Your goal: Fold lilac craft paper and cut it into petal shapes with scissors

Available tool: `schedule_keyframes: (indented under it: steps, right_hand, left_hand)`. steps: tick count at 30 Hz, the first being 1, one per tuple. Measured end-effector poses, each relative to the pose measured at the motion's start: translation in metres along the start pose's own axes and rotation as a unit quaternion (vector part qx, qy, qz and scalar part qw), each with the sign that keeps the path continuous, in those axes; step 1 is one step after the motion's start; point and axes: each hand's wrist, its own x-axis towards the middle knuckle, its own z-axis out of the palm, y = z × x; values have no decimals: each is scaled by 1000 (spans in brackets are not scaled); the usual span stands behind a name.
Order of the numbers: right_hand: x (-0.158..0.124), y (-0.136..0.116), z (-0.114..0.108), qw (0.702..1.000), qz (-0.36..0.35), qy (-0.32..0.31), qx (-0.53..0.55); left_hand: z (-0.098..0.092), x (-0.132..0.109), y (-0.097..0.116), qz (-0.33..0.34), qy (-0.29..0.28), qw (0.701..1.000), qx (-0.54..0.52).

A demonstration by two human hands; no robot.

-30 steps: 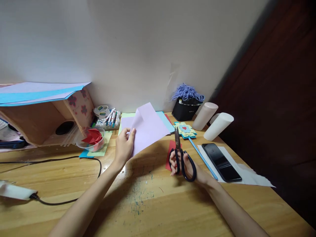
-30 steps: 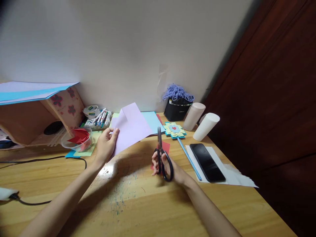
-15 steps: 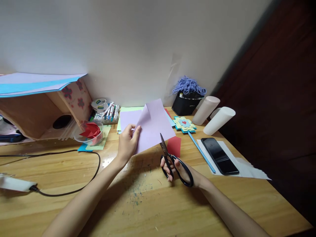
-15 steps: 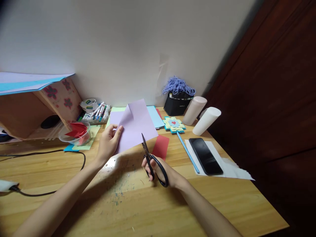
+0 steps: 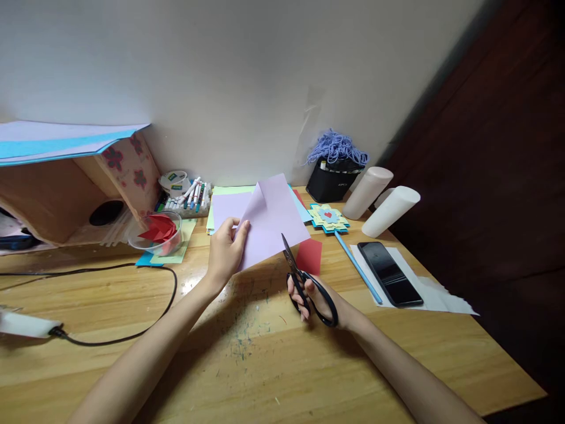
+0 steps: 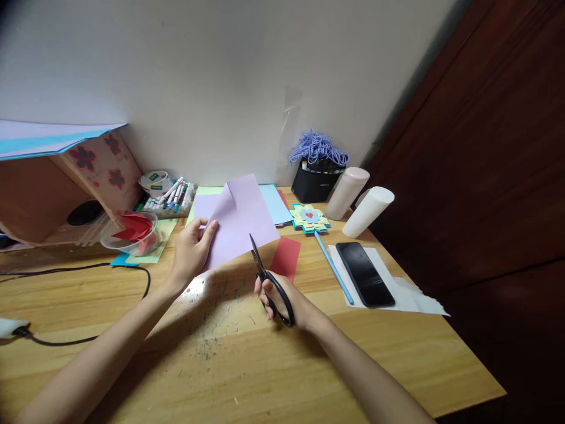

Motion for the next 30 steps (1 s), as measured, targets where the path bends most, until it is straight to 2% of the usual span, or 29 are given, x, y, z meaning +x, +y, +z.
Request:
schedule_keyframes:
  steps: [5,10,14,19,23,26,30]
  right_hand:
    - [1,-1,2,999,17,28,-28]
    - [2,10,-5,999,-4,26,-39]
    - [4,14,-7,999,5,26,-27]
    - [5,10,-1,998,28,59,-17]
    - [5,6,6,999,29,46,5]
    - [4,6,11,998,30,38,30]
    - [4,5,14,998,8,56,21]
  left_hand:
    - [1,2,-2,-5,4,1000,5]
    - [0,3,-2,-9,3,1000,16]
    - [-1,3,-1,-15,0,1000,22]
    - [-2,4,-1,-25,-2,999,21]
    - [-1,4,-3,-27,-9,1000,8]
    - [1,2,-3,-20,-36,999,10]
    - [4,1,-3,-15,-49,999,17]
